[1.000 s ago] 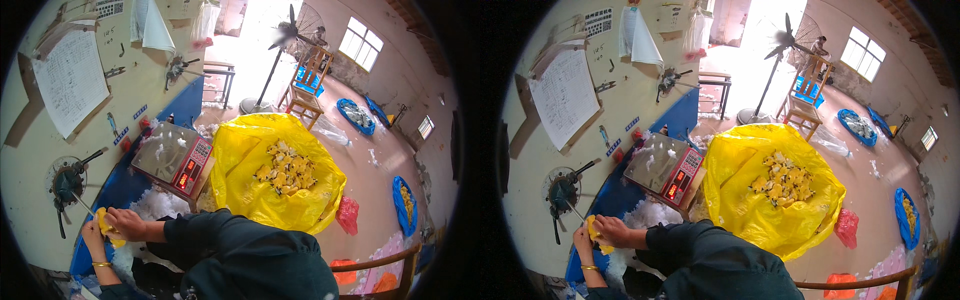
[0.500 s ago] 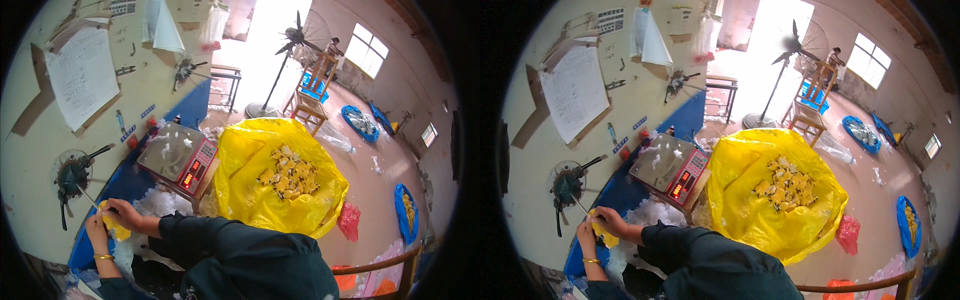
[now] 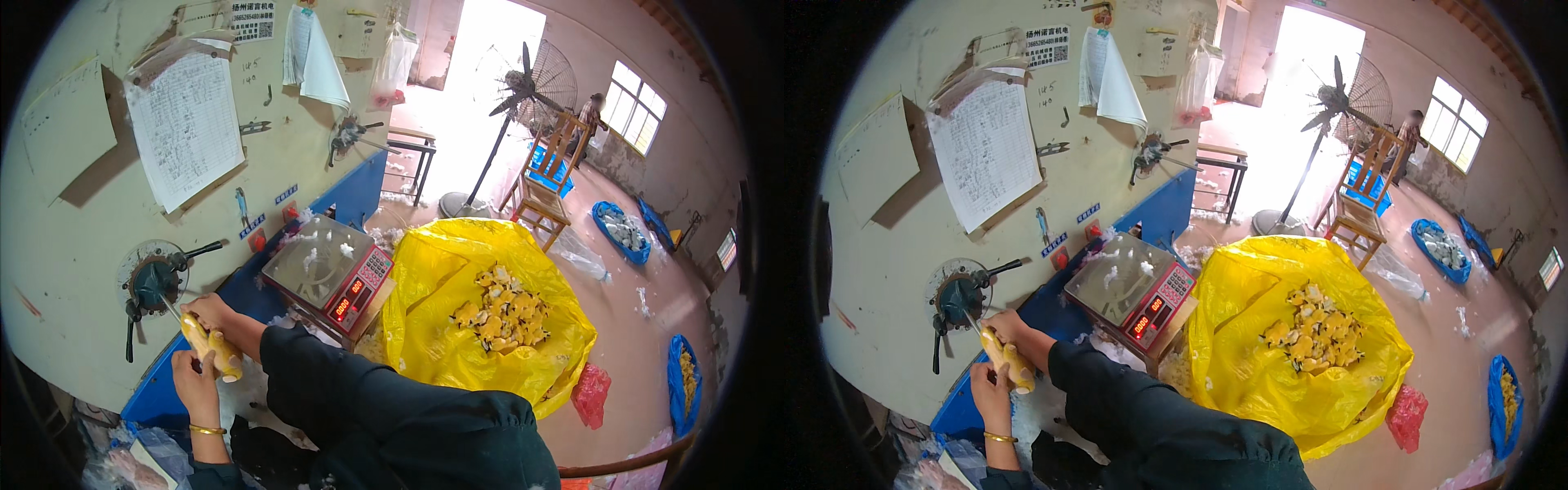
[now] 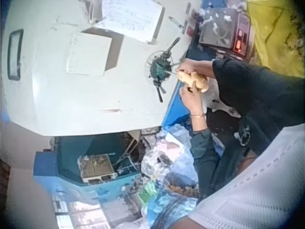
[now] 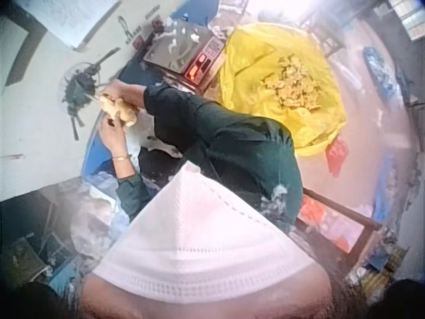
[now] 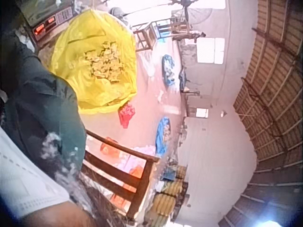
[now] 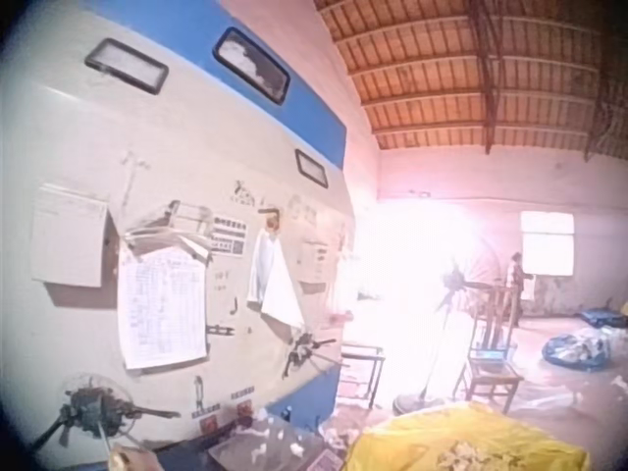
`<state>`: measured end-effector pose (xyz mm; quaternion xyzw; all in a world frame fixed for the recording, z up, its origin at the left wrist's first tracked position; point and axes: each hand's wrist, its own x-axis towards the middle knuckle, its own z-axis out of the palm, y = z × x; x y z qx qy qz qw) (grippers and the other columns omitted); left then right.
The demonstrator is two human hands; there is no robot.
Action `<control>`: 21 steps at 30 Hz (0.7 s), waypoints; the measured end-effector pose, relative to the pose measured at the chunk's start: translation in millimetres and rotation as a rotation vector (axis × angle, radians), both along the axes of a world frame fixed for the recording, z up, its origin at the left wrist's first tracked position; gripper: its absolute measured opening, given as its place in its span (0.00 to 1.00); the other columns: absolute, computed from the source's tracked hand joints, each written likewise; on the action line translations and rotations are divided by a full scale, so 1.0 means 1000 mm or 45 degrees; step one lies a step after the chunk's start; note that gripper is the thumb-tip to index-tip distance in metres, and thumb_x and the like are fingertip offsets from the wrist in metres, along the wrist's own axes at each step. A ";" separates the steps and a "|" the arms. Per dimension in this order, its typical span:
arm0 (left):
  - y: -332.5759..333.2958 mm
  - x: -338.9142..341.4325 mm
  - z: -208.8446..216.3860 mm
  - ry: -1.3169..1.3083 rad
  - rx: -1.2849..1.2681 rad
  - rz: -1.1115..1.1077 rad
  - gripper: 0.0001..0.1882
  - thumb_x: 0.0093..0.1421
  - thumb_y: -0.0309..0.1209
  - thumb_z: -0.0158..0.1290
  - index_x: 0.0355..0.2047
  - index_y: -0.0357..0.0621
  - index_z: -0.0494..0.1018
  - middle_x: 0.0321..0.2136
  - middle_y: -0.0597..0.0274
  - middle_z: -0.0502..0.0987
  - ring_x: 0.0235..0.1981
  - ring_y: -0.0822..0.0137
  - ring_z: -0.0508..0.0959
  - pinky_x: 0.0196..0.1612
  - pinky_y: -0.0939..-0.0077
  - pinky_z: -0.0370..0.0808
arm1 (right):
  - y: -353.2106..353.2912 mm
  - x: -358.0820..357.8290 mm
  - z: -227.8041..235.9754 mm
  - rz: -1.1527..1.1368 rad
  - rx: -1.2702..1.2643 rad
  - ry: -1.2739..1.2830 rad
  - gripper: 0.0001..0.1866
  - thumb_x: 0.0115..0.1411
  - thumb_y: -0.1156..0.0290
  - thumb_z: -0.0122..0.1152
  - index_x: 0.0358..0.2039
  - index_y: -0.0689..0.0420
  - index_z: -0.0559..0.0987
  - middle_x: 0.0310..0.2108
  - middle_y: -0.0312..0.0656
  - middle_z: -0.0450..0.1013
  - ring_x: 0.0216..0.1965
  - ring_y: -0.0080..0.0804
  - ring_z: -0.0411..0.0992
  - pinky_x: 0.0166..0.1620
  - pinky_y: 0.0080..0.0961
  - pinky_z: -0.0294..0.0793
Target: The person sits on the floor and repeatedly shapes a yellow malleable material using a vertical metal rod. They pick up portions of the material, press and mold it around the rod, then place the shaped pieces into a yellow bag.
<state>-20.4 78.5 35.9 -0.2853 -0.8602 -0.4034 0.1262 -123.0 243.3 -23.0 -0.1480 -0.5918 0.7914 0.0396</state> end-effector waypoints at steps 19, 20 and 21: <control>-0.014 0.031 -0.013 -1.122 0.875 -0.363 0.12 0.59 0.29 0.57 0.41 0.35 0.72 0.35 0.60 0.75 0.36 0.71 0.76 0.45 0.76 0.73 | 0.022 0.170 0.059 0.489 0.256 0.595 0.12 0.64 0.67 0.49 0.40 0.63 0.76 0.22 0.40 0.71 0.19 0.22 0.68 0.25 0.21 0.70; -0.012 0.041 0.006 -1.159 0.782 -0.420 0.10 0.56 0.26 0.55 0.39 0.35 0.74 0.33 0.61 0.76 0.33 0.72 0.76 0.40 0.79 0.73 | 0.032 0.173 0.067 0.522 0.443 0.545 0.12 0.62 0.69 0.51 0.42 0.62 0.76 0.23 0.40 0.72 0.21 0.23 0.69 0.26 0.22 0.70; -0.012 0.047 0.021 -1.188 0.693 -0.463 0.10 0.54 0.22 0.53 0.37 0.35 0.76 0.30 0.62 0.77 0.29 0.73 0.75 0.35 0.83 0.72 | 0.036 0.176 0.072 0.566 0.626 0.494 0.13 0.59 0.71 0.54 0.44 0.61 0.76 0.25 0.40 0.73 0.22 0.24 0.70 0.28 0.22 0.71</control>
